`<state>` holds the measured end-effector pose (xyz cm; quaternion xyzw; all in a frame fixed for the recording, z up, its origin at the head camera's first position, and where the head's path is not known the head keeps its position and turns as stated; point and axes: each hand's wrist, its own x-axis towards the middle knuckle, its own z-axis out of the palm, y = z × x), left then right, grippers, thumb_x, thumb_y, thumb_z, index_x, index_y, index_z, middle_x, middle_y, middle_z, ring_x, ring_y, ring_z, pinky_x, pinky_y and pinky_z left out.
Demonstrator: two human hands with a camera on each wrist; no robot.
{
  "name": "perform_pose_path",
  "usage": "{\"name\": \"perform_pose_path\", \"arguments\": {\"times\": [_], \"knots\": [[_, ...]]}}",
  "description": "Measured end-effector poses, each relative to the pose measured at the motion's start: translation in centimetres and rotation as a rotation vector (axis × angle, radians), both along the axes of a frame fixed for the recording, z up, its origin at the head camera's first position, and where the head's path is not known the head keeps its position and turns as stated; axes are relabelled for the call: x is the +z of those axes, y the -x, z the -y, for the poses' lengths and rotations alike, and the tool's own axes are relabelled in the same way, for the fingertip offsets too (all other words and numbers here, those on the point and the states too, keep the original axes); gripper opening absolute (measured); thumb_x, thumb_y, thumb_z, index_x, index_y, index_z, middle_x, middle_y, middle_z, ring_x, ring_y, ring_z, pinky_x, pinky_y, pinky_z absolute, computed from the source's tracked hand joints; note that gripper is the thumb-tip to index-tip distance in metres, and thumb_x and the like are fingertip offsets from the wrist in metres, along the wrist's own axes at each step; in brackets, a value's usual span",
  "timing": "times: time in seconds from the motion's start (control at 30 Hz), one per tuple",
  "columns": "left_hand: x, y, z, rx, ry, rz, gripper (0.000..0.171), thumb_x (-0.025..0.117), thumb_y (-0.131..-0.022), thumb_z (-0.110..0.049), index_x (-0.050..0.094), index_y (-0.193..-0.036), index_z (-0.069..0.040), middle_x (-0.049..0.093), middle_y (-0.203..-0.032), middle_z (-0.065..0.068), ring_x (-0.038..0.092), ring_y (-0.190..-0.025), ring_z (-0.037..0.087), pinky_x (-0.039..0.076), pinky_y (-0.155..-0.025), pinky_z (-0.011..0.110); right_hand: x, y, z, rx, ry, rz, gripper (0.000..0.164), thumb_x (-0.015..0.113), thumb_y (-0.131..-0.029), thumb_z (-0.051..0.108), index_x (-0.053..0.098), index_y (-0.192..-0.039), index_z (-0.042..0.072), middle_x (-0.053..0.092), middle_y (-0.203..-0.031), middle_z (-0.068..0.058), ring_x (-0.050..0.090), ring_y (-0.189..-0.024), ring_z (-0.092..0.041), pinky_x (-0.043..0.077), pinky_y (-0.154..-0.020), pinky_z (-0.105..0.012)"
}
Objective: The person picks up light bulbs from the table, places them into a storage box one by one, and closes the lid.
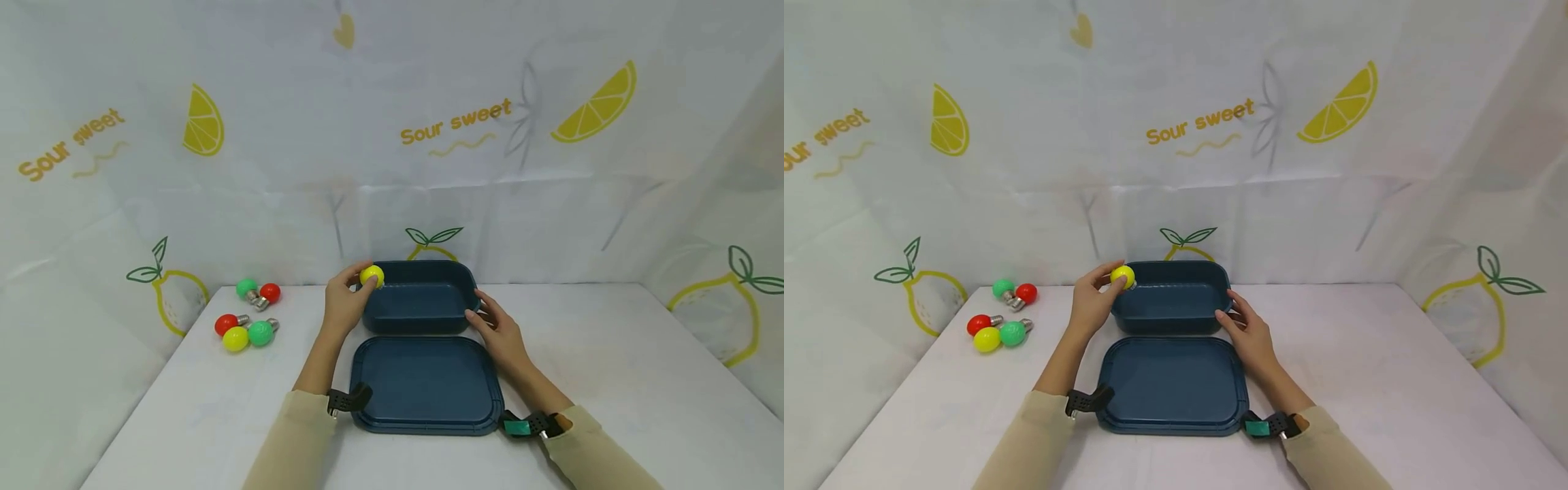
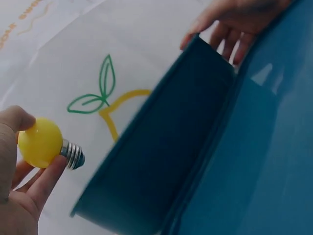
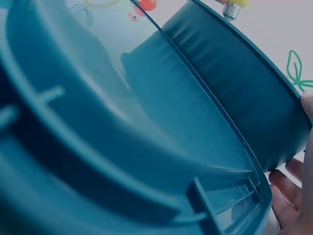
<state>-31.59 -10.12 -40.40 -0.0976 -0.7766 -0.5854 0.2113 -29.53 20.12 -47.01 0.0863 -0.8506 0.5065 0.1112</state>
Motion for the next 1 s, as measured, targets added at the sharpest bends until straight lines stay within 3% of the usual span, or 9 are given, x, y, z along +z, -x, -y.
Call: {"name": "perform_pose_path", "arguments": {"times": [0.17,0.4,0.53,0.77,1.0], "knots": [[-0.6,0.4,0.2,0.004,-0.033,0.029,0.037,0.075,-0.091,-0.015,0.07,-0.127,-0.008,0.068,-0.131,0.011,0.067,-0.112,0.028,0.058,-0.085,0.024,0.2,-0.1,0.1,0.005,0.001,0.0,0.06,0.057,-0.103,0.037,0.038,-0.157,0.019,0.048,-0.153,-0.023,0.054,-0.135,-0.041,0.045,-0.111,-0.057],[-1.2,0.9,-0.5,0.013,0.002,0.043,0.046,0.085,-0.082,-0.022,0.07,-0.122,-0.005,0.07,-0.125,0.01,0.066,-0.109,0.03,0.058,-0.093,0.045,0.3,-0.3,-0.1,-0.012,-0.006,0.009,0.062,0.057,-0.103,0.039,0.036,-0.158,0.019,0.047,-0.153,-0.024,0.053,-0.136,-0.042,0.044,-0.111,-0.059],[-1.3,0.9,-0.9,-0.013,0.043,0.029,0.044,0.082,-0.085,-0.019,0.068,-0.123,-0.002,0.071,-0.123,0.012,0.071,-0.108,0.029,0.061,-0.092,0.04,0.2,-0.3,-0.3,-0.019,-0.012,0.005,0.062,0.056,-0.103,0.04,0.035,-0.158,0.02,0.047,-0.153,-0.026,0.054,-0.135,-0.043,0.045,-0.11,-0.06],[-1.6,0.2,-1.2,-0.004,0.211,0.017,0.043,0.081,-0.087,-0.018,0.067,-0.124,-0.003,0.069,-0.12,0.015,0.074,-0.102,0.027,0.062,-0.086,0.034,0.2,-0.3,0.0,-0.017,-0.013,0.013,0.061,0.056,-0.104,0.039,0.035,-0.158,0.02,0.048,-0.152,-0.026,0.055,-0.134,-0.044,0.045,-0.11,-0.06],[-1.9,0.4,-2.0,0.023,0.47,0.048,0.041,0.081,-0.086,-0.021,0.068,-0.123,-0.007,0.07,-0.12,0.012,0.068,-0.101,0.026,0.059,-0.091,0.038,0.0,-0.2,0.2,-0.018,-0.02,0.013,0.06,0.056,-0.104,0.038,0.036,-0.158,0.02,0.049,-0.152,-0.025,0.056,-0.133,-0.042,0.046,-0.11,-0.059]]}}
